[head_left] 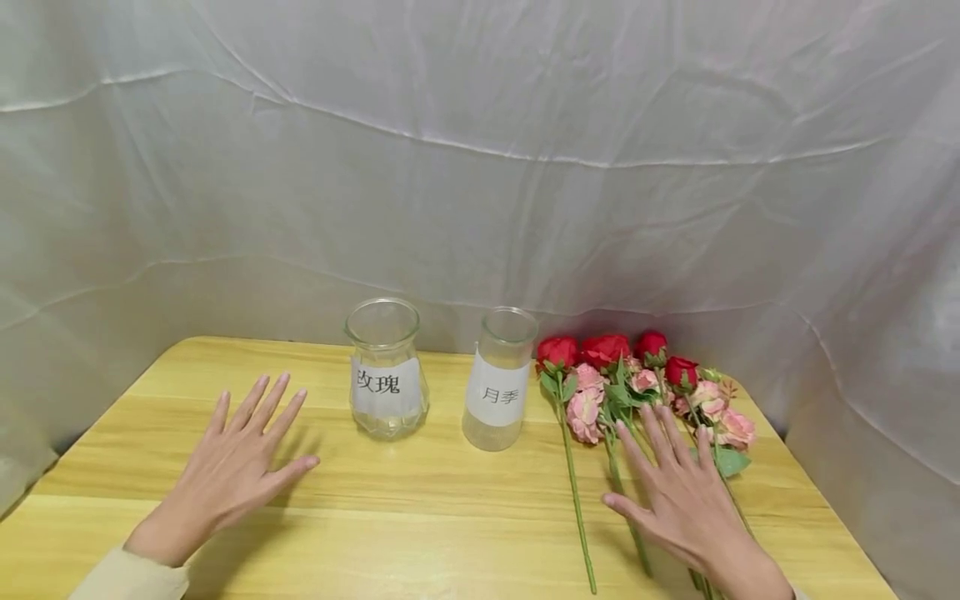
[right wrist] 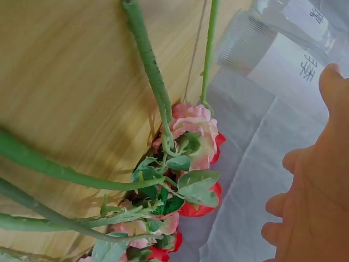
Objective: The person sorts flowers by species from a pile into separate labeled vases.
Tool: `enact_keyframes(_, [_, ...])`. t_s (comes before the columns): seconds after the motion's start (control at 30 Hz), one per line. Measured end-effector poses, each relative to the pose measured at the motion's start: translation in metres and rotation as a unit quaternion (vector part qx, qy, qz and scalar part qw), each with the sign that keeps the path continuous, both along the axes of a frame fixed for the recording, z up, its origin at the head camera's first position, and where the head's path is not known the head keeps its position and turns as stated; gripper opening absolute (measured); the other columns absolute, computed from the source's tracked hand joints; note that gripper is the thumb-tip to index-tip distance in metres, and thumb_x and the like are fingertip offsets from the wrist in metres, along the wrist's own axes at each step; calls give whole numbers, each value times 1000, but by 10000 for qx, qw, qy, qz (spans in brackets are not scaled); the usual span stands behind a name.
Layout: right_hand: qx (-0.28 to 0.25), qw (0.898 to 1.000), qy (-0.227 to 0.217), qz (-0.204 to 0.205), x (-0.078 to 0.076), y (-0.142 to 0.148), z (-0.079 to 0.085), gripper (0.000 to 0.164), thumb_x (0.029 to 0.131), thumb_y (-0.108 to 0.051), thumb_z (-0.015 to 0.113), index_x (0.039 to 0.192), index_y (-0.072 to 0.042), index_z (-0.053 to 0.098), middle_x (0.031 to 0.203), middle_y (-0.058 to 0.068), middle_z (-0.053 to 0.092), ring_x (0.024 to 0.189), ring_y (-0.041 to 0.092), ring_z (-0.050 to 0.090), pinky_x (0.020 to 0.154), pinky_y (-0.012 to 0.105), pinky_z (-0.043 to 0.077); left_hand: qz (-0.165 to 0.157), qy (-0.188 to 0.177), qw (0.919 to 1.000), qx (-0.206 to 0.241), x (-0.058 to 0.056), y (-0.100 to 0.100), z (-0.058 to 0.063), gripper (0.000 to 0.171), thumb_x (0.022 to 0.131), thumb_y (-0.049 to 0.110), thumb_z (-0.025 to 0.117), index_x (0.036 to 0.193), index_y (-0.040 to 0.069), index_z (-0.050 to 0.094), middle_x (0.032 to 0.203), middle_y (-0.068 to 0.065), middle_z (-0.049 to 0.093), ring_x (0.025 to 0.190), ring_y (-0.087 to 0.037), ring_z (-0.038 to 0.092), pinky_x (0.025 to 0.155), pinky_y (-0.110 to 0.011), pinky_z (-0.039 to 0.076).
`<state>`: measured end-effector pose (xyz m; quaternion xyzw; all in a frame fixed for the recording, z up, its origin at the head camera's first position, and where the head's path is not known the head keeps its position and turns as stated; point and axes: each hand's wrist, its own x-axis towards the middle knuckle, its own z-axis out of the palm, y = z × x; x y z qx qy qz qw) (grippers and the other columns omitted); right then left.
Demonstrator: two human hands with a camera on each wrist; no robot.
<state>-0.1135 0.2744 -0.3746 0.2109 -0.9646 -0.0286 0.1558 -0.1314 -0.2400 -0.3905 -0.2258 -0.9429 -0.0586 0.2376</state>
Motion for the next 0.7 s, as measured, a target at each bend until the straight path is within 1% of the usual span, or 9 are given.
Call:
enact_keyframes(0.1, [-32,9997,-200,-128,3,1,3,82,91,-62,50,149,-6,34,157,24,10,144,35,-2,108,61,-9,112,-12,9987,506,-1,7,5,77,90,55,56,141,-1,46,154,-20,26,141,-38,22,113,-56,2])
enact_keyframes(0.2, [-211,9990,-336,-184,6,2,5,78,94,-56,50,150,-4,32,157,25,9,144,39,1,108,60,-10,111,119,9932,1150,-3,16,11,72,87,45,66,136,-4,50,147,-24,37,132,-44,35,112,-57,12])
enact_keyframes(0.27, [-510,9975,-449,-173,6,1,7,76,96,-51,50,151,-3,29,157,26,9,143,40,2,109,58,-9,70,71,9864,1642,-3,19,16,70,84,37,72,135,-6,50,144,-26,40,129,-46,38,109,-59,19])
enact_keyframes(0.33, [-945,9940,-535,-142,5,0,9,74,96,-45,54,152,-4,27,157,25,11,143,40,5,110,58,-5,39,-225,9757,2180,-2,23,23,71,82,30,75,137,-5,47,144,-26,39,128,-48,38,105,-62,25])
enact_keyframes(0.4, [-1458,9879,-519,-62,4,-2,12,73,95,-37,60,151,-2,28,155,26,17,142,43,13,111,60,2,71,-693,9609,2681,-2,27,31,74,84,27,75,142,-4,42,146,-26,37,129,-49,35,101,-65,28])
enact_keyframes(0.47, [-1978,9791,-480,7,2,-2,16,72,93,-29,65,150,-1,29,153,27,24,138,46,21,108,63,13,194,-1252,9404,3156,-2,32,38,77,87,28,73,147,0,34,149,-25,33,132,-49,31,99,-67,27])
enact_keyframes(0.53, [-2417,9696,-368,34,0,-1,19,68,93,-22,66,148,1,34,148,27,34,131,49,32,102,67,24,314,-1659,9206,3522,-6,38,44,79,90,31,70,150,2,28,151,-24,30,134,-48,28,101,-67,26])
enact_keyframes(0.6, [-2805,9592,-357,-46,-3,1,21,62,94,-19,65,146,2,37,142,28,41,125,50,39,94,67,32,259,-1865,9019,3887,-16,45,47,82,90,32,69,152,2,23,152,-24,28,136,-45,27,104,-63,25])
enact_keyframes(0.7, [-3259,9440,-448,-259,-8,4,21,53,97,-19,61,142,3,43,133,27,51,116,47,50,90,58,42,-38,-2030,8708,4477,-36,56,50,86,90,29,69,152,1,17,154,-21,25,139,-39,25,110,-54,23])
